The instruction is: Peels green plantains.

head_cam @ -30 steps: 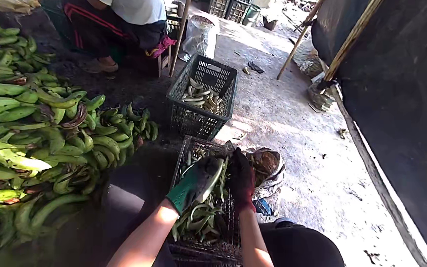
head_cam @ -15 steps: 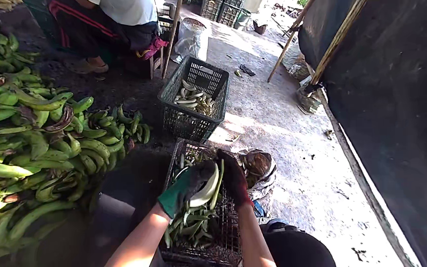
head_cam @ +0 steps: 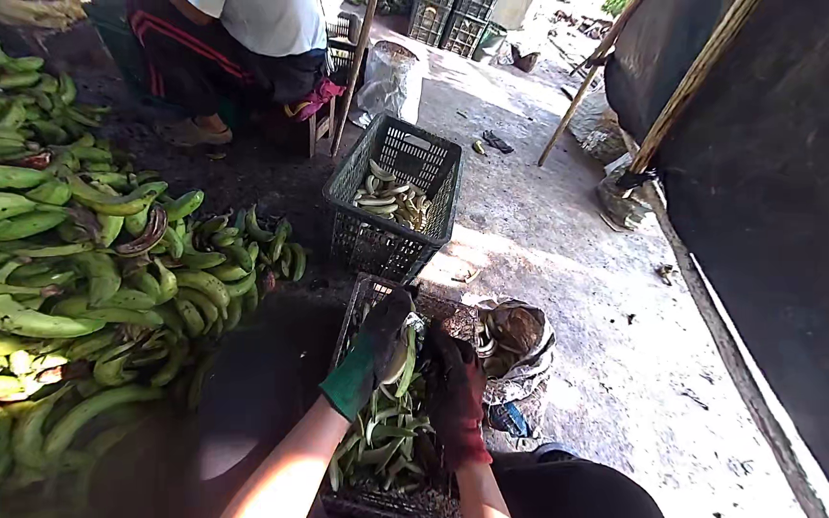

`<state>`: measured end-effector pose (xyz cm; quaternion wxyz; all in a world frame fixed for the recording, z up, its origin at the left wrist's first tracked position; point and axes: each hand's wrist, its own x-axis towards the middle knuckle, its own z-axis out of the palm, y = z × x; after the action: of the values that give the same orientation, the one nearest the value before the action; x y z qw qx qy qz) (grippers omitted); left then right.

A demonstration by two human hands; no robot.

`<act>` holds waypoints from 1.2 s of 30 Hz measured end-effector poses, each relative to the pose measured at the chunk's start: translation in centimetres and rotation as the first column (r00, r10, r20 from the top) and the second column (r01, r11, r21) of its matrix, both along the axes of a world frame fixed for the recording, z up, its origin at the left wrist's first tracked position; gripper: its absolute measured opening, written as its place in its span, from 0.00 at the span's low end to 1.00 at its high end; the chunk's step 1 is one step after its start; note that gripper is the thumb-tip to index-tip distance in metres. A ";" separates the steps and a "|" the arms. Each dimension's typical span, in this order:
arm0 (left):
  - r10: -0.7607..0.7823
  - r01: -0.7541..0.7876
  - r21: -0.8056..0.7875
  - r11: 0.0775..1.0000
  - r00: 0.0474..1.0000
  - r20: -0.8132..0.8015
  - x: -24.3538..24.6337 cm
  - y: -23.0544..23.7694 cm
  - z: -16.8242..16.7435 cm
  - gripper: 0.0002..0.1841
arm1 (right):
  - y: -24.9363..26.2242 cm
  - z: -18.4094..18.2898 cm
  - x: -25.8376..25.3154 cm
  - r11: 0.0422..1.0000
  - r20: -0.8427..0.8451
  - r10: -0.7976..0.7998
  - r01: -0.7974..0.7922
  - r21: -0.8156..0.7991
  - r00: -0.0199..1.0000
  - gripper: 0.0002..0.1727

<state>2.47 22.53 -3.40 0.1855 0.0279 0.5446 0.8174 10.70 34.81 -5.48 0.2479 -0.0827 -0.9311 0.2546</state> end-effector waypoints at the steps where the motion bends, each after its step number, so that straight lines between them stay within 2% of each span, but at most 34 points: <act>1: -0.027 0.025 -0.099 0.995 0.999 -0.017 0.1 -0.1 0.0 0.17 | 0.4 0.1 -0.5 0.998 0.080 0.015 -0.010 -0.056 0.997 0.25; 4: -0.171 0.162 -0.205 0.965 0.985 -0.027 1.0 -0.9 0.4 0.20 | 2.5 -0.1 -2.0 0.960 0.259 0.053 0.022 -0.278 0.964 0.24; 6: -0.142 0.144 -0.060 0.988 0.989 0.041 0.4 -1.5 0.4 0.20 | 2.8 0.1 -2.0 0.928 0.244 0.029 0.064 -0.366 0.969 0.24; 8: -0.032 0.005 0.154 0.988 0.984 0.173 -0.5 -1.6 -0.4 0.19 | 1.1 -0.3 -0.2 0.944 0.185 0.038 0.026 -0.330 0.982 0.24; 10: 0.023 -0.111 0.300 0.948 0.959 0.283 -1.1 -1.6 -1.5 0.18 | -1.8 -1.7 2.5 0.980 0.063 0.057 -0.044 -0.194 0.996 0.24; 12: 0.003 -0.110 0.320 0.941 0.949 0.316 -1.5 -1.4 -1.4 0.18 | -3.6 -2.9 3.1 0.998 -0.093 0.035 -0.039 -0.040 0.995 0.23; 13: -0.032 -0.079 0.303 0.950 0.939 0.343 -1.1 -1.3 -1.1 0.19 | -3.5 -3.1 2.8 0.999 -0.099 0.025 -0.029 -0.040 0.995 0.23; 15: -0.117 0.017 0.271 0.963 0.926 0.359 -0.2 -1.3 -1.0 0.19 | -2.1 -2.7 1.2 0.987 0.046 0.021 -0.013 -0.162 0.999 0.26; 17: -0.199 0.102 0.297 0.950 0.927 0.319 0.5 -1.7 -0.4 0.18 | -0.1 -1.9 -0.8 0.924 0.187 0.068 0.009 -0.383 0.980 0.26; 19: -0.231 0.107 0.354 0.929 0.916 0.328 0.5 -2.1 -0.1 0.18 | 1.2 -1.6 -1.7 0.873 0.179 0.055 0.040 -0.486 0.982 0.24; 21: -0.178 0.030 0.376 0.926 0.914 0.366 -0.1 -2.5 -0.1 0.19 | 1.1 -1.2 -0.9 0.880 0.118 0.027 0.032 -0.473 0.993 0.25; 23: -0.080 -0.046 0.311 0.949 0.921 0.381 -0.4 -2.6 -0.5 0.19 | 0.1 -1.6 1.5 0.913 0.075 0.083 -0.046 -0.404 0.994 0.26; 26: -0.109 -0.010 0.315 0.949 0.928 0.357 -0.8 -2.6 -0.5 0.18 | -1.8 -3.3 3.9 0.946 -0.032 0.208 -0.209 -0.247 0.978 0.22; 29: -0.203 0.090 0.314 0.945 0.915 0.350 0.2 -2.4 0.6 0.17 | -2.2 -3.0 2.9 0.970 -0.081 0.133 -0.147 -0.193 0.988 0.20; 31: -0.209 0.109 0.310 0.945 0.927 0.313 0.4 -2.2 0.6 0.18 | -1.6 -3.0 0.7 0.967 -0.116 0.024 -0.052 -0.248 0.993 0.21; 33: -0.236 0.131 0.363 0.923 0.935 0.264 0.6 -2.5 0.5 0.19 | -0.8 -3.0 -1.3 0.903 -0.156 -0.038 -0.033 -0.429 0.987 0.24; 34: -0.270 0.150 0.406 0.901 0.928 0.255 0.6 -2.7 0.6 0.20 | -0.4 -2.6 -1.8 0.813 -0.174 -0.029 -0.078 -0.577 0.984 0.24; 36: -0.341 0.188 0.466 0.864 0.900 0.271 0.4 -3.2 1.0 0.22 | 0.3 -1.6 -1.8 0.647 -0.179 -0.049 -0.105 -0.755 0.983 0.25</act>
<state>2.91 19.33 -2.35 0.3791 0.0002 0.3010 0.8750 8.94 35.15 -7.08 0.2705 -0.1410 -0.7123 0.6321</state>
